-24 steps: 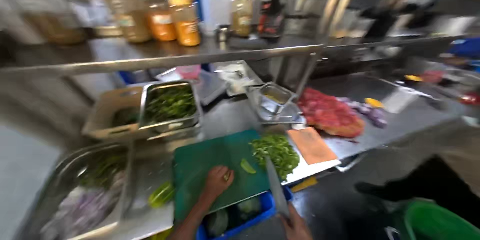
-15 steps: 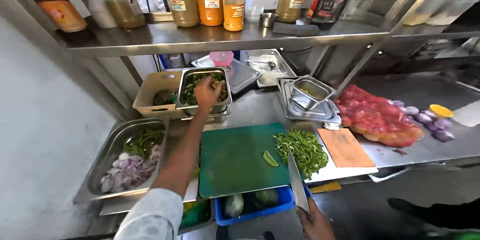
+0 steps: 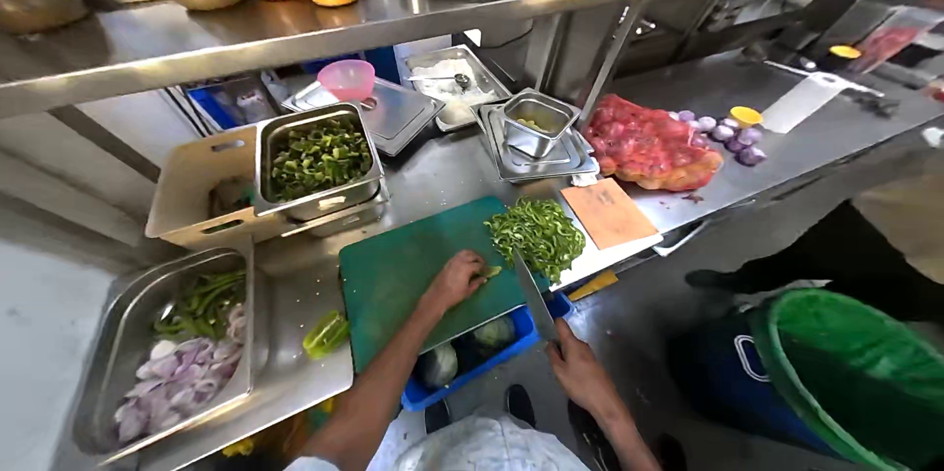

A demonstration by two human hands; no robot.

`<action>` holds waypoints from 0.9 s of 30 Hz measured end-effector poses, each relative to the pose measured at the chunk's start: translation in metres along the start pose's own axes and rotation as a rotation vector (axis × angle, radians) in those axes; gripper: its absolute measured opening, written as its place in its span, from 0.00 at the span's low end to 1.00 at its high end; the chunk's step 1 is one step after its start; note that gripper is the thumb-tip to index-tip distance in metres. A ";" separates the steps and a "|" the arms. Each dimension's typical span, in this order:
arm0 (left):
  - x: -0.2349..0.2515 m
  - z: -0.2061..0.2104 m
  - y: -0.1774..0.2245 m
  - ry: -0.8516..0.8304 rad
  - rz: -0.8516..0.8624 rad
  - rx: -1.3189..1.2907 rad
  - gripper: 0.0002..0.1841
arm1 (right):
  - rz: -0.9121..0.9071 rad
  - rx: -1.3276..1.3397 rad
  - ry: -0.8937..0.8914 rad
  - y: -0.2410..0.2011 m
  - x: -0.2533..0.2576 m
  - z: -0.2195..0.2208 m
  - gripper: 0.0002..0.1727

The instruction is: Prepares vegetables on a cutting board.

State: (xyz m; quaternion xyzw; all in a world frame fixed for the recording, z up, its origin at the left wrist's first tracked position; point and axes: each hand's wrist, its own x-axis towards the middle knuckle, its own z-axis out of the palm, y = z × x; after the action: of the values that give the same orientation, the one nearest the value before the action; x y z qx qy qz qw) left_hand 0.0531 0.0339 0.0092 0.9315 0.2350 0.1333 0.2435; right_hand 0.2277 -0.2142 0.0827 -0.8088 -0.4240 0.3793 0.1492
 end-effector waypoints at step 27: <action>-0.059 -0.013 0.018 0.080 -0.090 -0.072 0.11 | -0.034 -0.561 -0.184 -0.075 0.030 0.025 0.30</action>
State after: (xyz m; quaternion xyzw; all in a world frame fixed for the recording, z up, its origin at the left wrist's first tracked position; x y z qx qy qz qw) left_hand 0.0046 -0.0047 0.0212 0.9045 0.2814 0.1675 0.2732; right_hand 0.1773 -0.1474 0.0937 -0.7735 -0.5374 0.3164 -0.1131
